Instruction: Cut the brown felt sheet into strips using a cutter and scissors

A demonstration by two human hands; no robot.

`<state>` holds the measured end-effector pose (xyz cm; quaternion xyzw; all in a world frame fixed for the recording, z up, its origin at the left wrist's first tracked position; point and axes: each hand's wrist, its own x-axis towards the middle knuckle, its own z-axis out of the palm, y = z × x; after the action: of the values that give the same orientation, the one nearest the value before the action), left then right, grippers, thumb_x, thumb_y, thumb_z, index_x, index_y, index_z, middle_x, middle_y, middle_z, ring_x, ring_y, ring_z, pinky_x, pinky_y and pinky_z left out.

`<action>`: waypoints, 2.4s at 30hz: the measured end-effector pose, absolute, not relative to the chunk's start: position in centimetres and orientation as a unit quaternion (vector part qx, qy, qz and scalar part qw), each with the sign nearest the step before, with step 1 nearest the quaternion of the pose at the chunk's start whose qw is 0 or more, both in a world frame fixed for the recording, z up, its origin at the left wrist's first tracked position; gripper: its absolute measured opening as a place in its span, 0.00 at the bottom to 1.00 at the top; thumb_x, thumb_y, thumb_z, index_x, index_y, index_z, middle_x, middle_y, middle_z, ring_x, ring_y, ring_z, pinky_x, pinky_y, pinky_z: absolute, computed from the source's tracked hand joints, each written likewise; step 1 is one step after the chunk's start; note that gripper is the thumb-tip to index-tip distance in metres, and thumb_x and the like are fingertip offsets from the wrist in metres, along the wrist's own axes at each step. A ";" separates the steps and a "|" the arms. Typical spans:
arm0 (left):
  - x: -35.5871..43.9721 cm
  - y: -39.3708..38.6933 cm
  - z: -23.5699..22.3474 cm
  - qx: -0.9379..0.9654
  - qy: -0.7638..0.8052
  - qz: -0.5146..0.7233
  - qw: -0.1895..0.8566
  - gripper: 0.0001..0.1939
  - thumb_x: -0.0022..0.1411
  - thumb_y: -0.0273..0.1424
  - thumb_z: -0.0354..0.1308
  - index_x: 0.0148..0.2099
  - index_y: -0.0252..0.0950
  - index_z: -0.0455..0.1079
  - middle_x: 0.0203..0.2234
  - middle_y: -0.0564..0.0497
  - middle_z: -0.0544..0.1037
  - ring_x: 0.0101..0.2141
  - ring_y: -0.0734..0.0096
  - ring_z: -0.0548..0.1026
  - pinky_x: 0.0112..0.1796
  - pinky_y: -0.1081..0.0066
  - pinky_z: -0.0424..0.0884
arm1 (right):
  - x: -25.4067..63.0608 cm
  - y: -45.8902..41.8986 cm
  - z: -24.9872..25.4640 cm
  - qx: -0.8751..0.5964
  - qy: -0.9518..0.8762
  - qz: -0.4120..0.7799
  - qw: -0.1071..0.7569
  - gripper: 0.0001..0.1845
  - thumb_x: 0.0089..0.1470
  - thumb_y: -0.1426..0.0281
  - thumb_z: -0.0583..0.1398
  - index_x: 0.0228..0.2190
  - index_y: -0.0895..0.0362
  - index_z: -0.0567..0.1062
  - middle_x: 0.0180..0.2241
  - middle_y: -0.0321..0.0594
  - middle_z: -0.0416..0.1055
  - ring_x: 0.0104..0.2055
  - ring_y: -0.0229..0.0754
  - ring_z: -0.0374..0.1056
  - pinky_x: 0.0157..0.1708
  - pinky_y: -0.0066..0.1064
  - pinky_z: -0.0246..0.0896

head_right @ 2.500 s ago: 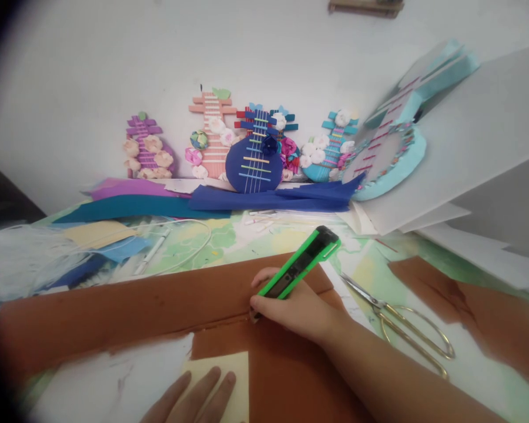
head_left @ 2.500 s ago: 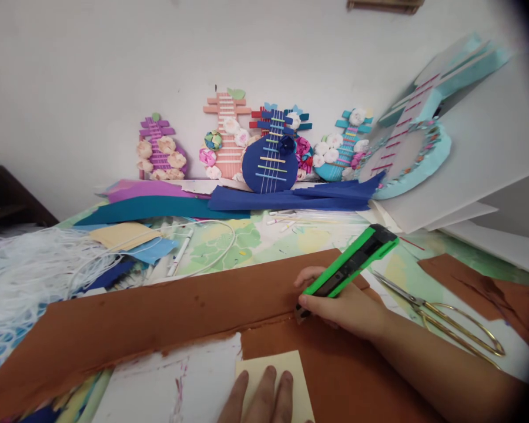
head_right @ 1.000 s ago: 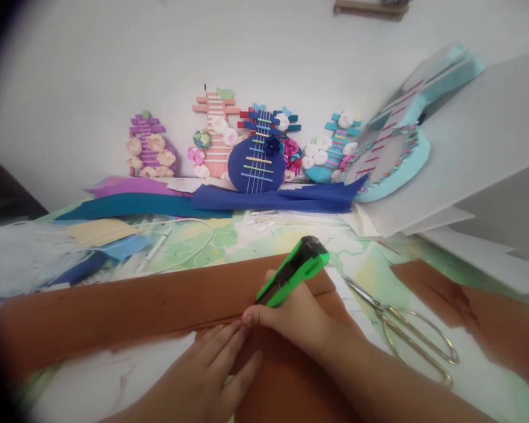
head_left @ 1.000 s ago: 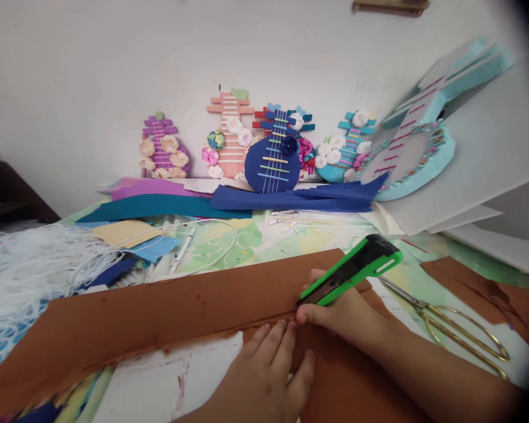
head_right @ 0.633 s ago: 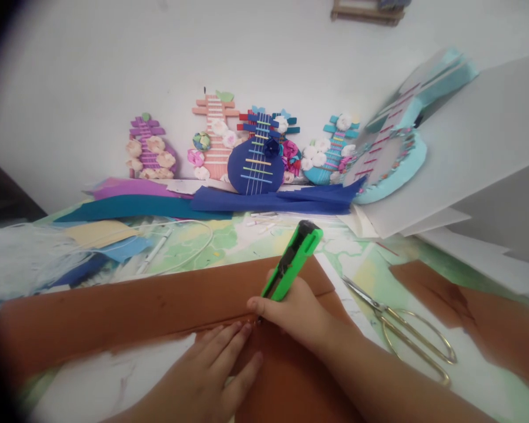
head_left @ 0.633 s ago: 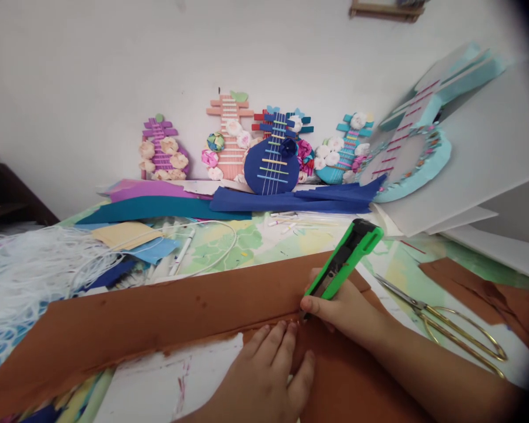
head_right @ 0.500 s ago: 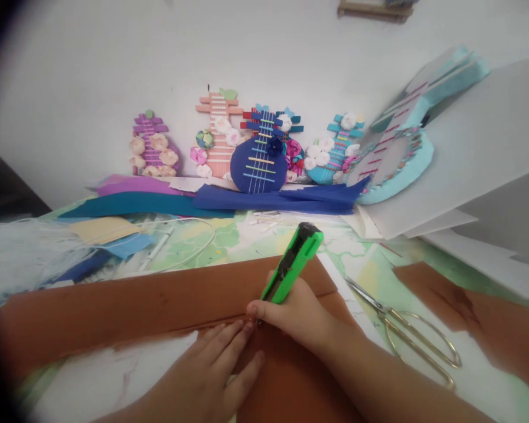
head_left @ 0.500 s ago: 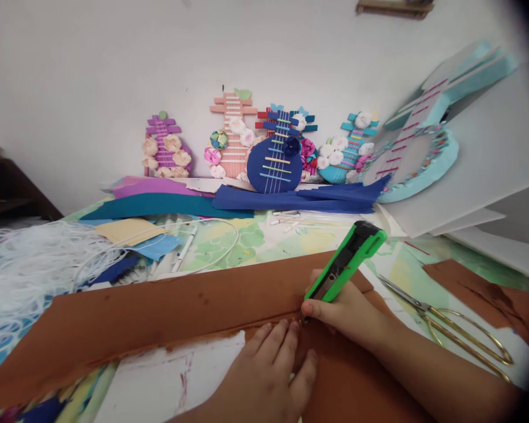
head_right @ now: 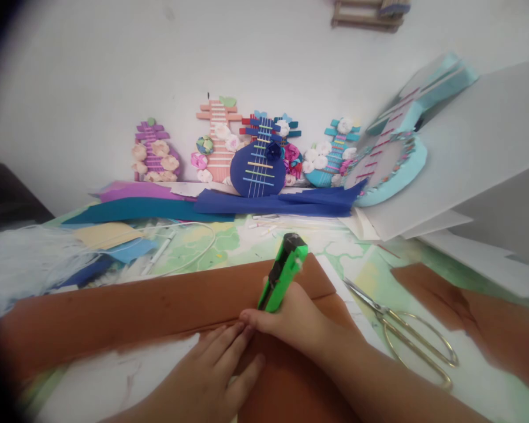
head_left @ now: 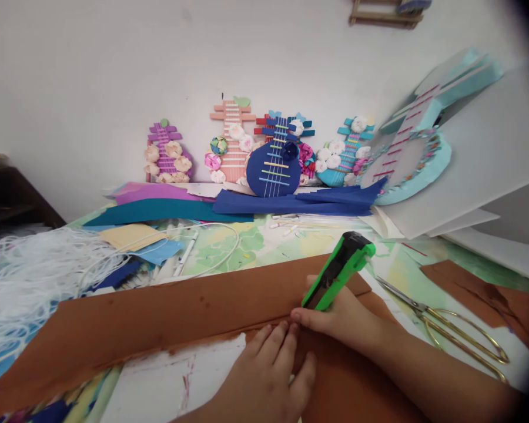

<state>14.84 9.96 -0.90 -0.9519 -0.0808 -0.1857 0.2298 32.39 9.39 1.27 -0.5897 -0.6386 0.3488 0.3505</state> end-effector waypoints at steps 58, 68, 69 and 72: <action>14.5 10.0 -1.1 -0.962 -0.087 -0.157 0.205 0.13 0.62 0.30 0.40 0.46 0.35 0.61 0.41 0.37 0.70 0.40 0.55 0.69 0.37 0.62 0.65 | 32.5 9.1 1.3 -0.594 -0.628 0.335 0.375 0.18 0.38 0.60 0.60 0.16 0.56 0.57 0.16 0.30 0.55 0.20 0.33 0.54 0.19 0.25 0.51; 14.6 9.9 -0.9 -0.963 -0.096 -0.159 0.194 0.14 0.62 0.29 0.38 0.46 0.35 0.61 0.40 0.38 0.71 0.40 0.56 0.70 0.36 0.63 0.67 | 31.9 8.8 1.3 -0.591 -0.663 0.304 0.343 0.16 0.42 0.64 0.58 0.16 0.56 0.55 0.16 0.29 0.53 0.19 0.32 0.51 0.17 0.24 0.46; 14.6 9.9 -0.8 -0.963 -0.096 -0.159 0.195 0.14 0.63 0.29 0.38 0.46 0.35 0.61 0.39 0.38 0.71 0.40 0.56 0.70 0.36 0.63 0.67 | 31.9 8.9 1.3 -0.594 -0.660 0.307 0.343 0.16 0.41 0.64 0.58 0.16 0.56 0.55 0.16 0.29 0.52 0.18 0.32 0.50 0.17 0.24 0.46; 14.6 9.9 -0.8 -0.961 -0.093 -0.169 0.197 0.14 0.63 0.28 0.37 0.44 0.36 0.61 0.40 0.38 0.71 0.39 0.56 0.71 0.34 0.63 0.68 | 32.1 9.0 1.5 -0.602 -0.637 0.329 0.353 0.18 0.40 0.62 0.59 0.16 0.56 0.54 0.16 0.29 0.53 0.19 0.32 0.52 0.18 0.25 0.48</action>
<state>14.57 9.92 -0.84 -0.9614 -0.0928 -0.1689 0.1966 32.14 9.01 1.46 -0.6016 -0.6365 0.3292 0.3529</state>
